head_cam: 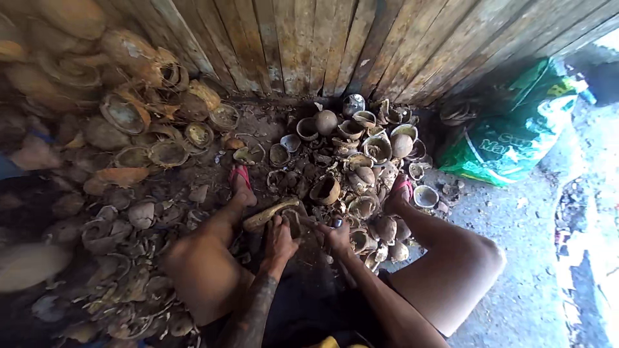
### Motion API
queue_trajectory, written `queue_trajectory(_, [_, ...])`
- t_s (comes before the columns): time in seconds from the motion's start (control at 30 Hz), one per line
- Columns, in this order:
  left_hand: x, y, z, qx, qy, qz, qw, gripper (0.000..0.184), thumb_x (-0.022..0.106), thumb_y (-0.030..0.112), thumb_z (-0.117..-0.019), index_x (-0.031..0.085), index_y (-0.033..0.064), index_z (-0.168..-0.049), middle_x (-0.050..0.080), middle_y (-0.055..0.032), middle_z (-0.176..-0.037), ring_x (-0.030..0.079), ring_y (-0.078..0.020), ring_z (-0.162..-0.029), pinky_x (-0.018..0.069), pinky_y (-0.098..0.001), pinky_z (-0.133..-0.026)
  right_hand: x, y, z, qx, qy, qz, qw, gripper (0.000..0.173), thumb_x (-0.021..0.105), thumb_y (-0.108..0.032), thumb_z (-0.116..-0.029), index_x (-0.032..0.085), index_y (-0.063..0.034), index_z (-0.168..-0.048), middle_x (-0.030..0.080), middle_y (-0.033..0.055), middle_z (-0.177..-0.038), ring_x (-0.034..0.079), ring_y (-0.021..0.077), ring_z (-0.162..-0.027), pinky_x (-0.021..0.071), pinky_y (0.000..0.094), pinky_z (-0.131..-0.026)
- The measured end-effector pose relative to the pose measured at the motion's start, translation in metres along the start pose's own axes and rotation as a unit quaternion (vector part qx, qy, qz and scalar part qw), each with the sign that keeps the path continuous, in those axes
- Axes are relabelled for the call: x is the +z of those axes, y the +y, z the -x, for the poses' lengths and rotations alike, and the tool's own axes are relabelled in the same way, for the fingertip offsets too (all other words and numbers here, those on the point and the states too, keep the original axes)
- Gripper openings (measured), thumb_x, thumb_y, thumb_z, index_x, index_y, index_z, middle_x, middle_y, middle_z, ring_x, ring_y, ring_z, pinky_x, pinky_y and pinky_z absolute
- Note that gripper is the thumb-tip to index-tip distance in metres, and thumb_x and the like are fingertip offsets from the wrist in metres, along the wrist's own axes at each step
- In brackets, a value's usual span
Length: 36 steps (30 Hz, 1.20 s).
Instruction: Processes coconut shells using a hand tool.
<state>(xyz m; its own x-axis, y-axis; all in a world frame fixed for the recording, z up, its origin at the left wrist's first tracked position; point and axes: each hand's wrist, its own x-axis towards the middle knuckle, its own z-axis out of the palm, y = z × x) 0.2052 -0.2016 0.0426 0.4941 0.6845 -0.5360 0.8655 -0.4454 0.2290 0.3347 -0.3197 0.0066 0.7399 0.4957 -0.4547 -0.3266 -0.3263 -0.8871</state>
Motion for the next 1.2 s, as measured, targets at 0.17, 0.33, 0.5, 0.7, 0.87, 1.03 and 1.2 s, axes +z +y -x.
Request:
queue_trajectory(0.17, [-0.002, -0.004, 0.005, 0.015, -0.015, -0.010, 1.000, 0.093, 0.084, 0.047, -0.0784, 0.046, 0.0037, -0.152, 0.043, -0.0213, -0.154, 0.040, -0.0400, -0.142, 0.0346, -0.0494, -0.118, 0.011, -0.029, 0.026, 0.059, -0.001, -0.006, 0.998, 0.030, 0.086, -0.009, -0.0769, 0.060, -0.0004, -0.088, 0.057, 0.0056, -0.062, 0.051, 0.0131, -0.045, 0.0494, 0.0325, -0.044])
queue_trajectory(0.33, [-0.002, 0.001, 0.001, 0.022, -0.006, -0.015, 1.000, 0.089, 0.084, 0.049, -0.0761, 0.053, -0.0026, -0.142, 0.045, -0.0257, -0.151, 0.043, -0.0411, -0.141, 0.0371, -0.0502, -0.117, -0.011, -0.043, -0.048, -0.031, -0.160, 0.123, 0.979, 0.040, 0.088, -0.014, -0.0730, 0.066, 0.0012, -0.103, 0.066, 0.0069, -0.086, 0.063, 0.0136, -0.075, 0.0561, 0.0346, -0.073])
queue_trajectory(0.5, [0.003, 0.000, 0.009, 0.017, 0.002, -0.035, 0.999, 0.089, 0.083, 0.050, -0.0778, 0.052, 0.0021, -0.146, 0.039, -0.0240, -0.157, 0.037, -0.0406, -0.146, 0.0341, -0.0537, -0.119, -0.001, -0.066, -0.012, -0.127, -0.205, 0.276, 0.930, 0.053, 0.085, -0.025, -0.0777, 0.066, 0.0008, -0.119, 0.071, 0.0166, -0.105, 0.069, 0.0260, -0.096, 0.0565, 0.0465, -0.090])
queue_trajectory(0.7, [-0.003, -0.022, 0.033, 0.097, 0.023, -0.034, 0.994, 0.072, 0.076, 0.018, -0.0854, 0.050, 0.0198, -0.152, 0.040, -0.0187, -0.158, 0.037, -0.0431, -0.144, 0.0323, -0.0597, -0.116, 0.010, -0.024, 0.088, -0.019, 0.019, -0.012, 1.000, 0.032, 0.078, 0.002, -0.0783, 0.061, 0.0037, -0.105, 0.061, 0.0095, -0.079, 0.059, 0.0155, -0.065, 0.0533, 0.0339, -0.061])
queue_trajectory(0.87, [0.010, -0.015, 0.043, -0.027, 0.092, 0.021, 0.995, 0.104, 0.082, 0.054, -0.0804, 0.036, -0.0036, -0.155, 0.040, -0.0284, -0.155, 0.042, -0.0444, -0.142, 0.0374, -0.0510, -0.117, 0.027, -0.018, 0.083, 0.036, 0.056, -0.131, 0.989, 0.026, 0.077, 0.002, -0.0831, 0.058, 0.0024, -0.101, 0.057, 0.0089, -0.069, 0.051, 0.0144, -0.046, 0.0490, 0.0317, -0.044])
queue_trajectory(1.03, [0.023, -0.003, 0.029, -0.058, 0.117, 0.058, 0.990, 0.093, 0.084, 0.037, -0.0788, 0.043, -0.0062, -0.150, 0.042, -0.0291, -0.152, 0.041, -0.0451, -0.141, 0.0353, -0.0503, -0.118, 0.005, -0.002, 0.029, -0.066, -0.007, -0.021, 0.998, 0.028, 0.084, -0.006, -0.0715, 0.060, -0.0031, -0.086, 0.057, 0.0005, -0.065, 0.054, 0.0092, -0.055, 0.0513, 0.0289, -0.054])
queue_trajectory(1.2, [0.018, 0.006, 0.028, -0.080, 0.092, 0.033, 0.992, 0.095, 0.083, 0.034, -0.0763, 0.040, -0.0062, -0.151, 0.038, -0.0296, -0.154, 0.039, -0.0461, -0.141, 0.0360, -0.0507, -0.116, -0.016, -0.004, -0.014, -0.175, -0.114, 0.102, 0.973, 0.035, 0.087, -0.018, -0.0713, 0.062, -0.0036, -0.090, 0.060, -0.0001, -0.073, 0.057, 0.0063, -0.063, 0.0532, 0.0250, -0.064])
